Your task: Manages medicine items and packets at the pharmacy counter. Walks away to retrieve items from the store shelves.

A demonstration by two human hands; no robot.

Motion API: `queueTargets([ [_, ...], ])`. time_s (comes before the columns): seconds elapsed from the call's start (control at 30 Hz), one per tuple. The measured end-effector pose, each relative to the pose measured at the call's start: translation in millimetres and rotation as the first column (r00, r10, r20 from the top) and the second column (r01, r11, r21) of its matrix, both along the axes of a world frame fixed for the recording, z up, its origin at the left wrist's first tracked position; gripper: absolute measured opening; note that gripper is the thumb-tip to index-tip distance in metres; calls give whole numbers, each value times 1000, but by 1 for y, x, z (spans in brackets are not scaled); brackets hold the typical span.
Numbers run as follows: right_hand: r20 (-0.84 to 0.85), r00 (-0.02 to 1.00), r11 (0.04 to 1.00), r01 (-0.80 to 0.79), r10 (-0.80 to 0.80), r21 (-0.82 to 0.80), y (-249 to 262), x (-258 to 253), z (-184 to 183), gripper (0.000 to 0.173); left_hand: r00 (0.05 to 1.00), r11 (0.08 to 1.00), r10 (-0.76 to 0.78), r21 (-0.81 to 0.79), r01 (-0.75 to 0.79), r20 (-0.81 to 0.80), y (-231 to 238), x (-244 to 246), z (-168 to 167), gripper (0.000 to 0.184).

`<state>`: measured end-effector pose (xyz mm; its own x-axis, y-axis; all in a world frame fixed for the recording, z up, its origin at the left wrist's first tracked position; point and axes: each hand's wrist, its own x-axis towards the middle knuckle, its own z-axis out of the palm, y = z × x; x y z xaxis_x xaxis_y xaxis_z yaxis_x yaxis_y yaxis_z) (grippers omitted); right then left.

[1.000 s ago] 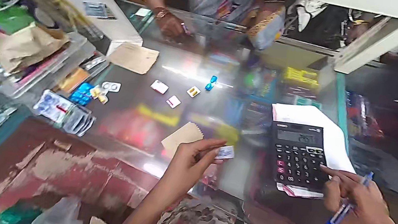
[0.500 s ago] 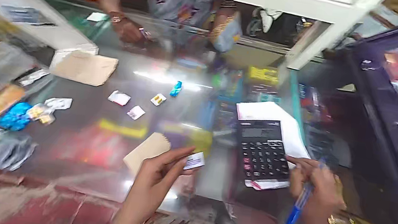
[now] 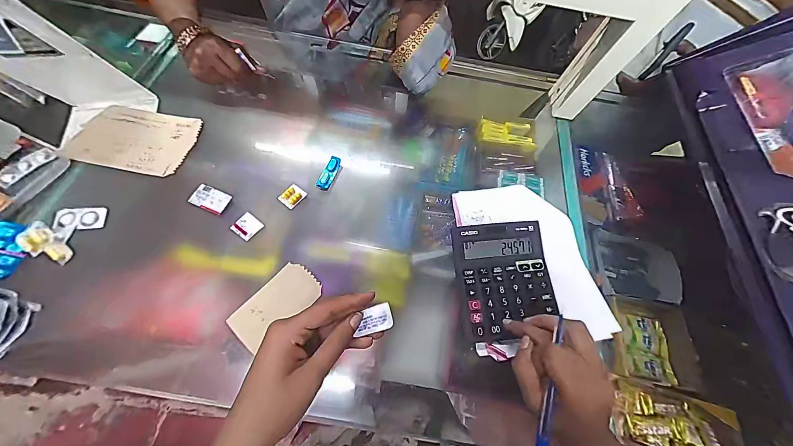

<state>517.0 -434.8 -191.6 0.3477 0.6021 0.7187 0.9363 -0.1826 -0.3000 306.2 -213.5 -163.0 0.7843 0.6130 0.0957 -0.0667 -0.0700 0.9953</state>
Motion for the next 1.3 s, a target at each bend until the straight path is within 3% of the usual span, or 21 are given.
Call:
queueTargets([
  [0.23,-26,998,998,-48,49,33,4,-4,-5,19,1000,1000,3,-11,-3,3,-2,-2,-2,28],
  [0.37,12,999,996,-48,49,-75,5,-5,-6,17,1000,1000,2,-10,-1,4,-3,-2,-5,28],
  [0.57,79,984,983,-151,160,-105,3,-11,-6,17,1000,1000,7,8,-7,0,-3,-1,-4,29],
  [0.63,54,993,994,-104,105,-17,-2,-10,-4,17,1000,1000,7,13,-7,-6,-3,-1,-3,28],
  [0.73,12,996,994,91,-92,63,-9,-4,2,18,1000,1000,12,27,-11,-17,-3,-2,-3,28],
  [1.0,8,966,964,257,-257,-67,-7,2,2,24,992,987,92,140,-80,-83,14,-10,-7,28],
  [1.17,-203,950,965,254,-238,59,-7,-2,7,23,933,887,342,366,-280,-114,46,-39,-8,30],
  [1.3,-233,965,985,142,-116,94,1,-13,5,21,788,665,596,646,-375,-155,83,-68,-23,34],
])
